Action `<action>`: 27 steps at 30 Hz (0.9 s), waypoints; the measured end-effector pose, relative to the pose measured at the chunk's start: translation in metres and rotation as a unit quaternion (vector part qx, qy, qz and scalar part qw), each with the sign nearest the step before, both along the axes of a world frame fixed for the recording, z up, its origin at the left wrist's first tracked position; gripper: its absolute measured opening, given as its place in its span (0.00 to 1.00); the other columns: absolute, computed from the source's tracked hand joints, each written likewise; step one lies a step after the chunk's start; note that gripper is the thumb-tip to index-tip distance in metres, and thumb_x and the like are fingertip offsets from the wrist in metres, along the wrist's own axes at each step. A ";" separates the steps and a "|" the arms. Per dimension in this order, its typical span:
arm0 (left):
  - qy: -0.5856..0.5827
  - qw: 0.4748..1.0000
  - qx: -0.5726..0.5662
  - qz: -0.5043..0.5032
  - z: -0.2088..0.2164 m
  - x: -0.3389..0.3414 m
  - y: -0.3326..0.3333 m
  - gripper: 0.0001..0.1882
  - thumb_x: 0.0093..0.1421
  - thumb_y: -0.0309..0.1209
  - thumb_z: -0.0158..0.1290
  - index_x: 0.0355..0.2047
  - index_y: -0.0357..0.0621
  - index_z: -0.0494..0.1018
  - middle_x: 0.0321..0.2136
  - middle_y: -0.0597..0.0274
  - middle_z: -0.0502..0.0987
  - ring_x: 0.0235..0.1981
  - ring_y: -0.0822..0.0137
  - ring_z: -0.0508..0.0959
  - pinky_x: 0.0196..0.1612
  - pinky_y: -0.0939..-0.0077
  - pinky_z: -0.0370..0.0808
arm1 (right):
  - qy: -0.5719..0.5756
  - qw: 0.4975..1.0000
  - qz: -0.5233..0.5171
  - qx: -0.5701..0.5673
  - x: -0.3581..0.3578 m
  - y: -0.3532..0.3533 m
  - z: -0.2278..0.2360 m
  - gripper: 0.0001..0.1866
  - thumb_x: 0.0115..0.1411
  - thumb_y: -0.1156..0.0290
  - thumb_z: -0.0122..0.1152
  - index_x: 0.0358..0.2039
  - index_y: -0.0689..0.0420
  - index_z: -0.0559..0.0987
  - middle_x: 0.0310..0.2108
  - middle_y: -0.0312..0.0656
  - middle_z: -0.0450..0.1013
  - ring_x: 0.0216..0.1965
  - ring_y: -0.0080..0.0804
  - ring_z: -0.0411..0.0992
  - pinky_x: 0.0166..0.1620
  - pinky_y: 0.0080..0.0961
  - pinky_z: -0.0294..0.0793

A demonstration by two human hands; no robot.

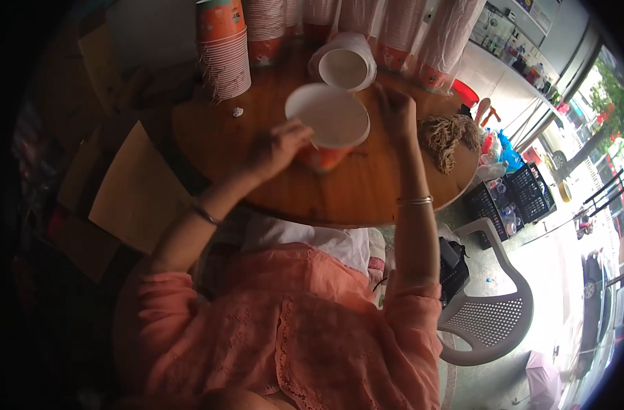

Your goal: Attaching rope handles to paper buckets.

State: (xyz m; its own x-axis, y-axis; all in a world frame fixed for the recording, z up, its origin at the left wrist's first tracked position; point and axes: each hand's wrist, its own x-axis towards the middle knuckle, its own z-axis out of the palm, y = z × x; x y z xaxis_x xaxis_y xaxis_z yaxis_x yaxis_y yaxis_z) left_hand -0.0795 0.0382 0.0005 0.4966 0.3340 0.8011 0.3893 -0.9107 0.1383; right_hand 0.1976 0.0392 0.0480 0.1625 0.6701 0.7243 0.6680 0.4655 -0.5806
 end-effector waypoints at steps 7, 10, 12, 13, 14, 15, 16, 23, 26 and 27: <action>0.016 0.994 0.106 -0.026 0.042 -0.006 0.133 0.10 0.48 0.20 0.59 0.32 0.42 0.74 0.31 0.60 0.74 0.33 0.58 0.79 0.33 0.68 0.76 | -0.183 0.975 0.109 -0.058 -0.004 0.027 -0.029 0.16 0.52 0.69 0.66 0.43 0.52 0.80 0.41 0.43 0.74 0.37 0.43 0.76 0.38 0.34 0.76; 0.050 0.991 0.126 0.001 0.049 -0.001 0.151 0.09 0.48 0.20 0.60 0.30 0.42 0.75 0.31 0.60 0.75 0.33 0.59 0.79 0.33 0.68 0.76 | -0.270 0.954 0.123 -0.052 -0.037 0.034 -0.034 0.29 0.52 0.71 0.63 0.56 0.50 0.70 0.56 0.46 0.65 0.50 0.46 0.71 0.46 0.38 0.77; 0.035 0.993 0.109 0.028 0.058 0.002 0.165 0.08 0.49 0.21 0.60 0.31 0.41 0.75 0.31 0.60 0.76 0.33 0.58 0.79 0.33 0.70 0.76 | -0.278 0.953 0.102 -0.061 -0.047 0.047 -0.037 0.31 0.53 0.71 0.63 0.58 0.50 0.68 0.59 0.46 0.62 0.52 0.46 0.69 0.46 0.38 0.77; 0.002 0.997 0.072 0.020 0.066 0.004 0.172 0.08 0.50 0.21 0.59 0.32 0.40 0.75 0.30 0.59 0.77 0.33 0.58 0.79 0.34 0.70 0.76 | -0.288 0.952 0.070 -0.079 -0.052 0.054 -0.038 0.32 0.53 0.71 0.62 0.60 0.50 0.66 0.62 0.47 0.59 0.54 0.46 0.68 0.47 0.38 0.76; -0.034 0.999 0.035 0.009 0.074 0.003 0.181 0.08 0.51 0.22 0.59 0.33 0.40 0.76 0.30 0.59 0.77 0.33 0.58 0.79 0.34 0.70 0.76 | -0.286 0.953 0.078 -0.070 -0.052 0.060 -0.036 0.32 0.53 0.71 0.62 0.60 0.50 0.66 0.62 0.47 0.59 0.54 0.46 0.68 0.47 0.38 0.76; -0.059 0.998 0.005 0.015 0.082 -0.001 0.189 0.08 0.52 0.21 0.59 0.35 0.38 0.76 0.31 0.57 0.78 0.33 0.59 0.79 0.36 0.72 0.76 | -0.265 0.961 0.072 -0.042 -0.051 0.065 -0.033 0.32 0.53 0.72 0.61 0.60 0.50 0.66 0.62 0.46 0.59 0.52 0.46 0.69 0.46 0.38 0.76; -0.068 0.997 0.006 0.020 0.090 -0.007 0.197 0.07 0.53 0.23 0.58 0.34 0.38 0.77 0.31 0.56 0.78 0.33 0.57 0.79 0.35 0.70 0.75 | -0.243 0.968 0.067 -0.015 -0.047 0.071 -0.033 0.31 0.54 0.73 0.61 0.59 0.51 0.66 0.61 0.46 0.60 0.50 0.45 0.70 0.45 0.37 0.77; -0.046 0.993 0.088 0.055 0.135 -0.060 0.207 0.07 0.53 0.21 0.59 0.33 0.37 0.76 0.30 0.57 0.78 0.32 0.60 0.79 0.36 0.71 0.76 | 0.019 0.994 0.103 -0.002 -0.025 0.118 -0.019 0.17 0.59 0.78 0.56 0.50 0.58 0.72 0.49 0.46 0.70 0.33 0.35 0.75 0.33 0.27 0.76; -0.039 0.991 0.113 0.063 0.148 -0.059 0.205 0.07 0.52 0.18 0.58 0.33 0.37 0.76 0.30 0.58 0.78 0.31 0.60 0.79 0.33 0.71 0.76 | 0.068 0.993 0.099 -0.017 -0.027 0.126 -0.014 0.16 0.60 0.77 0.56 0.50 0.60 0.73 0.48 0.47 0.71 0.34 0.32 0.74 0.34 0.26 0.75; -0.022 0.991 0.116 0.063 0.148 -0.059 0.205 0.08 0.51 0.18 0.59 0.33 0.37 0.76 0.30 0.58 0.78 0.31 0.60 0.79 0.33 0.71 0.76 | 0.058 0.992 0.096 0.048 -0.032 0.131 -0.011 0.17 0.60 0.76 0.56 0.50 0.60 0.73 0.47 0.46 0.71 0.36 0.33 0.74 0.35 0.25 0.75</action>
State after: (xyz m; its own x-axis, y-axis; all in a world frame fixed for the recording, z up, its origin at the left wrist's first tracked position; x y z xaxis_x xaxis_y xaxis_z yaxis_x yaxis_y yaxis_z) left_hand -0.1382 0.2437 0.1485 0.4258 0.1946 0.8837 0.4998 -0.8647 -0.0504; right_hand 0.1655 0.1699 0.0374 0.1249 0.6256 0.7701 0.4920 0.6350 -0.5956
